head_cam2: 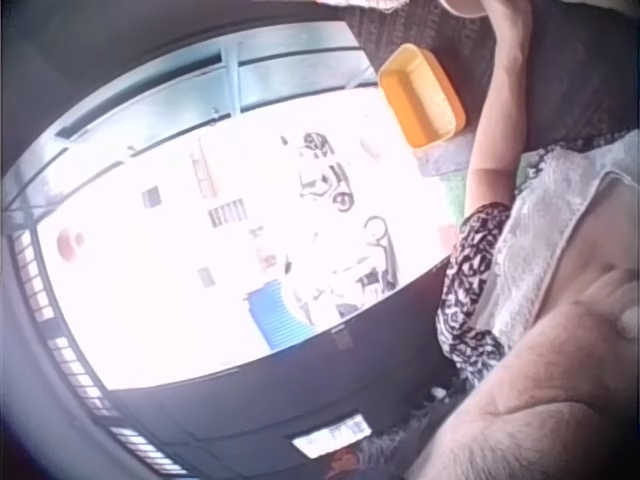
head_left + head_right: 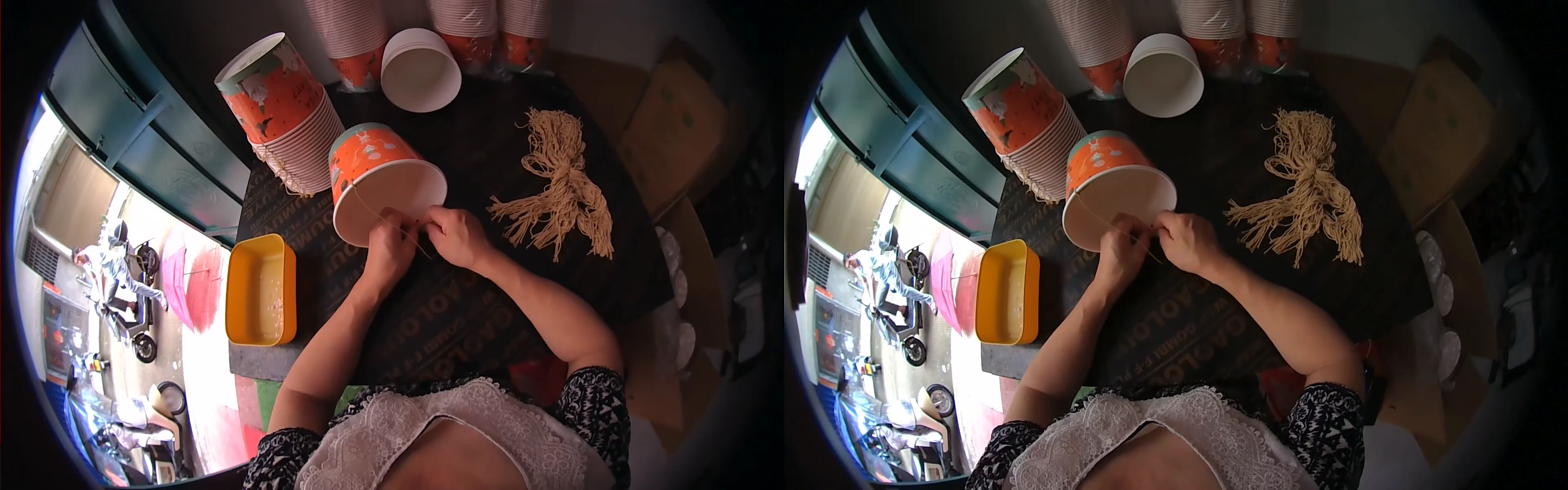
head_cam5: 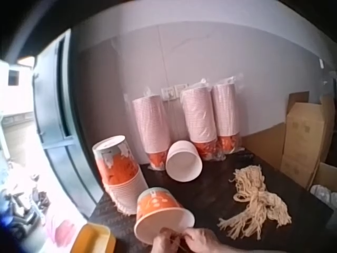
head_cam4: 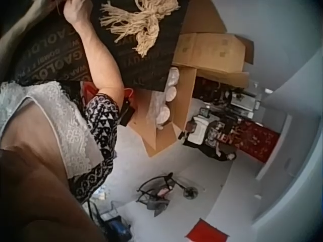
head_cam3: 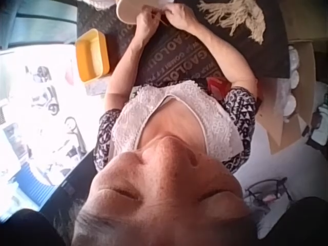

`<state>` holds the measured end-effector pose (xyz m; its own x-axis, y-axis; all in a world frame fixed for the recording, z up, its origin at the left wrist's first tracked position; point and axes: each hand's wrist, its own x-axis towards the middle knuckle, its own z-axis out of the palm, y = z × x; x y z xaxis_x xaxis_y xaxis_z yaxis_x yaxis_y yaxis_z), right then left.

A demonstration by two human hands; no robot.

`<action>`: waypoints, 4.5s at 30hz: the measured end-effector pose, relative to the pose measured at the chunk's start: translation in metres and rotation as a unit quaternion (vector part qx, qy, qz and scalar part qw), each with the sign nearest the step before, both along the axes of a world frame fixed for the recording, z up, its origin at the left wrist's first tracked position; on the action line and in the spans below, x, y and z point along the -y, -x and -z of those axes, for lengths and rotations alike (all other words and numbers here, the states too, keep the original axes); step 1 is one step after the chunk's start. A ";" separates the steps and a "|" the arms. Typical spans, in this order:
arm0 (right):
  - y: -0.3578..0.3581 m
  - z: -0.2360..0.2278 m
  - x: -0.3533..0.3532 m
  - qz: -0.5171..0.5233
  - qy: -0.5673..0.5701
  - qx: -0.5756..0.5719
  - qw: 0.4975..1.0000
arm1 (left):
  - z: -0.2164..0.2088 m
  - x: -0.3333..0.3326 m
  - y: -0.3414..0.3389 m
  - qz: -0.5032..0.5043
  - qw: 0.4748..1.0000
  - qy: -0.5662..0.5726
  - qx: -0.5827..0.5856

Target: The recorder is attaching thin cord handles to printed paper buckets by threading them through pre-punched holes and tying knots.

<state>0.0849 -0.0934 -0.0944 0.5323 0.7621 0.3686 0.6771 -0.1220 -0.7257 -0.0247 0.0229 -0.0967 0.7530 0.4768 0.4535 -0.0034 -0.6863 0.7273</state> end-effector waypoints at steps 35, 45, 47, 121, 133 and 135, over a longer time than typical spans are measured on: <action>0.009 -0.004 -0.002 0.042 0.034 -0.002 0.999 | 0.024 0.012 -0.013 -0.082 0.997 0.002 0.002; 0.004 0.004 -0.006 0.035 0.031 0.048 0.998 | 0.012 0.002 -0.005 -0.039 0.997 -0.010 -0.060; 0.001 0.002 -0.005 0.019 -0.002 0.025 1.000 | 0.015 -0.004 -0.005 -0.036 0.999 -0.026 -0.017; -0.026 -0.021 0.009 0.033 0.152 -0.021 0.988 | -0.013 0.003 -0.001 0.045 0.987 -0.119 -0.102; -0.027 -0.019 0.009 0.007 0.166 0.078 0.983 | -0.011 -0.008 0.002 0.094 0.988 -0.092 -0.084; -0.028 -0.016 0.009 0.013 0.154 0.055 0.986 | -0.012 -0.006 0.004 0.080 0.994 -0.036 -0.070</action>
